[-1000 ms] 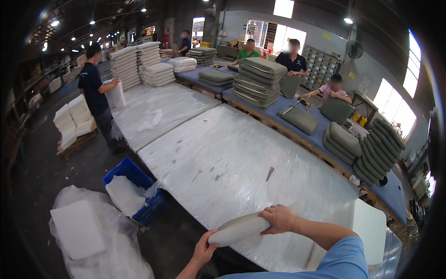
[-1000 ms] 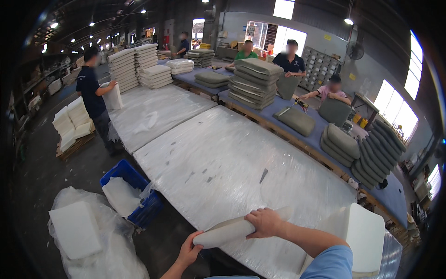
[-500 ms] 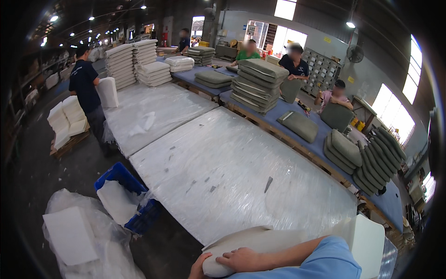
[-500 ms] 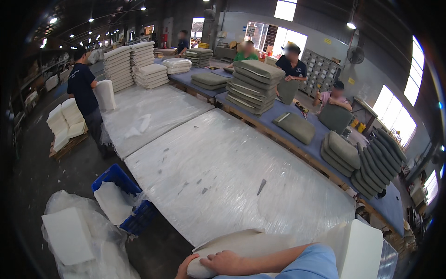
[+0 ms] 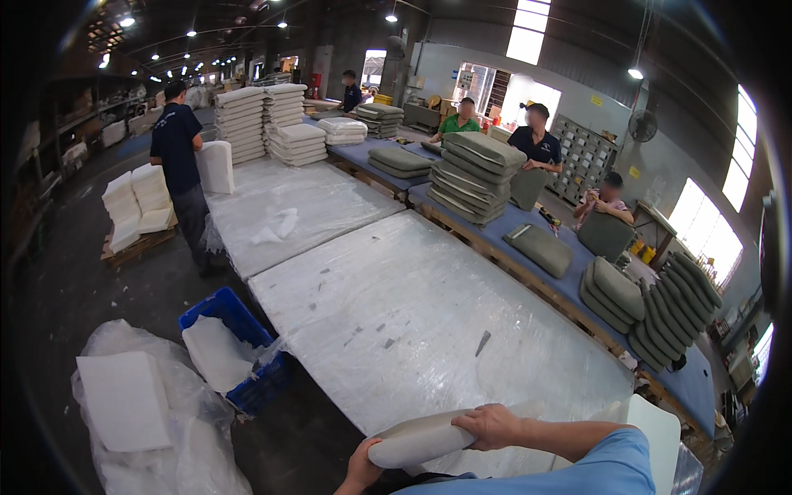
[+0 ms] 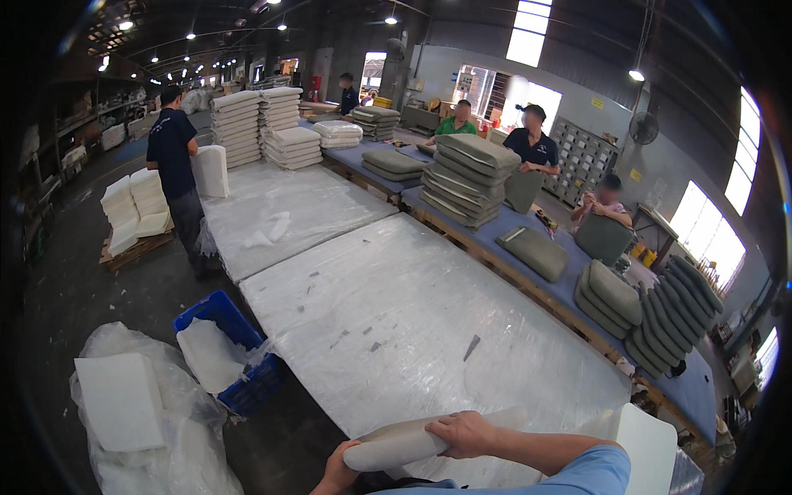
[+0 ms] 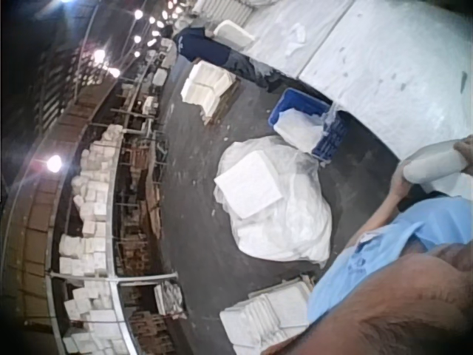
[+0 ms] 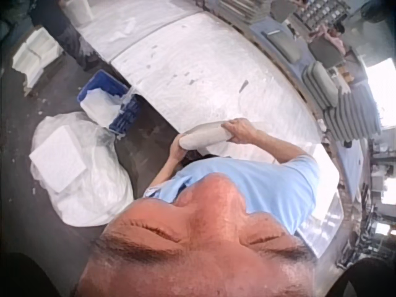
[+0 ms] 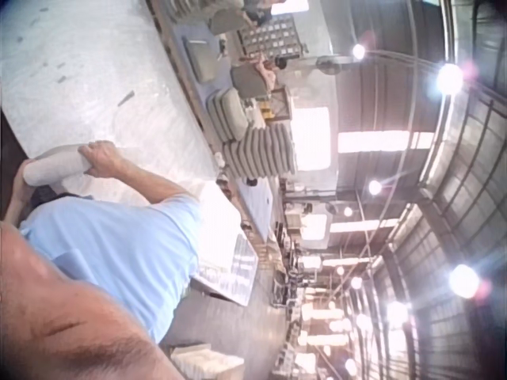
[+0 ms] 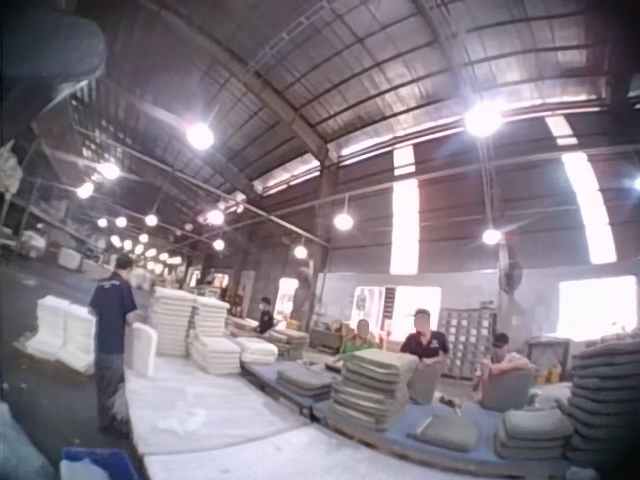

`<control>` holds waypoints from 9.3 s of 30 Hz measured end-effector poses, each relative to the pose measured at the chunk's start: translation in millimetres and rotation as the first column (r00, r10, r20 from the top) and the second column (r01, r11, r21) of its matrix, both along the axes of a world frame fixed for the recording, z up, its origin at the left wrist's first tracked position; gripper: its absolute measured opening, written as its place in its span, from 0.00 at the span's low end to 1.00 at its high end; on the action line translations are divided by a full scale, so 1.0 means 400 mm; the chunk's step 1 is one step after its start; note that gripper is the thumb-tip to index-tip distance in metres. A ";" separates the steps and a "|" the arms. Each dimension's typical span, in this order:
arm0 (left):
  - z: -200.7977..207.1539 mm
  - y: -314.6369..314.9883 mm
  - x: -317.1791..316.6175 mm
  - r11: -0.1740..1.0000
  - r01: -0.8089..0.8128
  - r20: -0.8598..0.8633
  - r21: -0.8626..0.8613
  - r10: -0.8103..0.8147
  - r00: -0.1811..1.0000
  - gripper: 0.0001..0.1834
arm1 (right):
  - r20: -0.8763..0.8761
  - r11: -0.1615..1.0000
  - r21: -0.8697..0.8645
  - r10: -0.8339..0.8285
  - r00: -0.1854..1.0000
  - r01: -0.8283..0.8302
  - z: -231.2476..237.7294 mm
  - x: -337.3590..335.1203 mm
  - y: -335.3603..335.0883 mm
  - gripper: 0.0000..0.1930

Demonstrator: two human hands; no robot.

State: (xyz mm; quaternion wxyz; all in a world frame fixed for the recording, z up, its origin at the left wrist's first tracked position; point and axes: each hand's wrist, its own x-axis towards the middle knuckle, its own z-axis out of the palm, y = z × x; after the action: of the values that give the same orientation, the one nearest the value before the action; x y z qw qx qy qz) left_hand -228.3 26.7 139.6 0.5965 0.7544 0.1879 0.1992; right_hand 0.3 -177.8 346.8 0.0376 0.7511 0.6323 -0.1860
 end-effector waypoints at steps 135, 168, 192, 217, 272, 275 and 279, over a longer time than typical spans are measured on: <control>-0.551 -0.292 0.063 -0.610 0.016 -0.489 -0.792 0.650 0.582 0.19 | -0.086 0.866 -0.488 0.079 0.993 -0.111 -1.045 -0.341 0.507 0.11; -0.038 -0.228 -0.046 0.547 -0.610 0.201 -0.573 0.815 0.543 0.30 | -0.248 0.902 -0.405 0.047 0.968 -0.148 -1.063 -0.321 0.506 0.07; -0.502 -0.286 0.028 -0.619 -0.119 -0.547 -0.776 0.567 0.616 0.31 | -0.225 0.873 -0.476 -0.005 0.974 -0.105 -1.058 -0.322 0.508 0.10; -0.333 -0.155 -0.043 -0.414 -0.485 -0.622 -0.771 0.323 0.714 0.44 | -0.354 0.966 -0.207 0.076 0.932 -0.157 -1.075 -0.303 0.542 0.18; 0.313 -0.035 0.224 0.824 -0.327 0.163 -0.462 0.442 0.882 0.35 | -0.773 -0.305 -0.544 0.545 -0.326 0.782 -0.442 0.080 -0.484 0.29; 0.348 -0.024 0.302 0.908 -0.239 0.199 -0.344 0.319 0.927 0.35 | -0.837 -0.361 -0.427 0.505 -0.212 0.829 -0.422 -0.006 -0.516 0.32; 0.296 0.024 0.303 0.926 -0.245 -0.001 -0.286 0.256 0.967 0.32 | -0.971 -0.467 -0.176 0.228 -0.075 0.867 -0.339 -0.115 -0.500 0.28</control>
State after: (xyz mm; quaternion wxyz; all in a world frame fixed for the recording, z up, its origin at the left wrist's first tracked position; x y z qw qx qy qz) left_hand -107.2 36.1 258.0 0.6715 0.6271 0.2984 0.2586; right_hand -45.7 -377.7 211.2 -0.8447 0.5174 -0.1366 -0.0082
